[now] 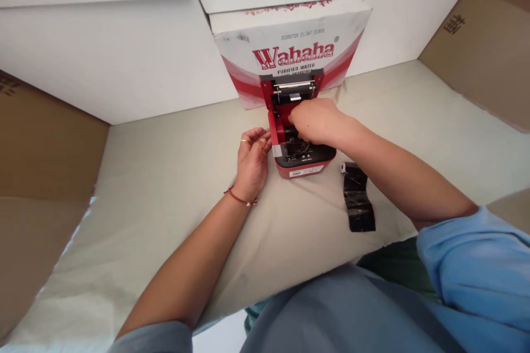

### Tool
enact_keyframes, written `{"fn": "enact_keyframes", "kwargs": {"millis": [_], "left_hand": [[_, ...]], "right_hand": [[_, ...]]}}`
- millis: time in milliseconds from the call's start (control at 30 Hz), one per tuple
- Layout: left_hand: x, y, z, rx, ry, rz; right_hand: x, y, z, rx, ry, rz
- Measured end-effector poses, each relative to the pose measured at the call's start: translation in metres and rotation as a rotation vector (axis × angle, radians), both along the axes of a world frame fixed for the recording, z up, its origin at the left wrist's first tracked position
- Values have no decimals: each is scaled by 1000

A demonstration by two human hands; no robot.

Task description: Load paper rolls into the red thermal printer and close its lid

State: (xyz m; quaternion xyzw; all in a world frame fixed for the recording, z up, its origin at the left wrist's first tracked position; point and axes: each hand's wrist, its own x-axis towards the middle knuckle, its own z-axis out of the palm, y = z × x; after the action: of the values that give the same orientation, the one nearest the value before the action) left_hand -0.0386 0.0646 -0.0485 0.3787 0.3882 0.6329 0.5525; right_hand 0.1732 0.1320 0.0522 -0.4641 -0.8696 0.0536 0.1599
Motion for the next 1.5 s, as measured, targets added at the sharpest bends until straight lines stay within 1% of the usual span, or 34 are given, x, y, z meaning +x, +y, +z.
{"fn": "enact_keyframes", "kwargs": {"millis": [67, 100, 167, 267, 333, 400, 433, 467, 500, 567, 600, 633, 700, 733, 800, 833, 900, 967, 1033, 1100, 1167, 1233, 1267, 1300, 1367, 1433, 1467, 1500], "left_hand": [[1, 0, 0, 0, 1, 5], [1, 0, 0, 4, 0, 6], [2, 0, 0, 13, 0, 1], [2, 0, 1, 31, -11, 27], [3, 0, 2, 39, -18, 74], [3, -1, 3, 24, -2, 97], [3, -2, 5, 10, 13, 92], [3, -2, 6, -4, 27, 78], [3, -3, 8, -15, 34, 61], [4, -5, 13, -26, 28, 31], [5, -6, 15, -28, 22, 21], [5, -7, 17, -31, 17, 14], [5, -8, 21, -40, 17, 6], [5, -8, 22, -46, 19, 5], [5, -8, 24, -63, 21, 5], [4, -8, 25, -72, 20, 5], [5, -8, 26, -88, 18, 4], [5, -8, 27, -91, 14, 2], [6, -7, 27, -87, 11, -1], [7, -7, 27, -85, 13, -4], [8, -7, 26, -87, 15, -3], [8, -6, 26, -90, 14, 4], [9, -6, 25, -89, 13, 7], [9, -6, 25, -88, 12, 9], [9, -6, 24, -83, 12, 10], [9, -5, 24, -82, 17, 12], [9, -5, 23, -82, 20, 12], [9, -5, 23, -84, 22, 13]], "right_hand": [[5, -1, 2, -22, -107, -11], [8, -5, 6, -37, -161, -31], [15, -20, 20, -48, -152, -48], [37, -52, 50, -90, 51, 23], [63, -69, 68, -143, 225, 78], [98, -77, 78, -155, 344, 49], [116, -76, 79, -169, 347, 15], [133, -73, 76, -209, 307, -38], [147, -69, 71, -279, 224, -96], [166, -61, 56, -425, 13, -229], [169, -59, 48, -479, -88, -292], [168, -60, 40, -502, -166, -349], [159, -69, 27, -444, -217, -423], [153, -77, 22, -388, -194, -425], [140, -99, 17, -304, -116, -351], [134, -111, 16, -300, -98, -288], [128, -132, 13, -355, -131, -189], [126, -148, 9, -400, -201, -155], [125, -157, 3, -384, -253, -149], [124, -161, -3, -333, -294, -138], [123, -164, -2, -282, -311, -132], [123, -166, 10, -252, -255, -106], [125, -167, 21, -247, -201, -82], [127, -168, 35, -247, -141, -51], [132, -166, 70, -266, -34, 14], [131, -156, 103, -305, 18, 73], [127, -148, 115, -334, 41, 105], [119, -138, 122, -353, 53, 124]]}}
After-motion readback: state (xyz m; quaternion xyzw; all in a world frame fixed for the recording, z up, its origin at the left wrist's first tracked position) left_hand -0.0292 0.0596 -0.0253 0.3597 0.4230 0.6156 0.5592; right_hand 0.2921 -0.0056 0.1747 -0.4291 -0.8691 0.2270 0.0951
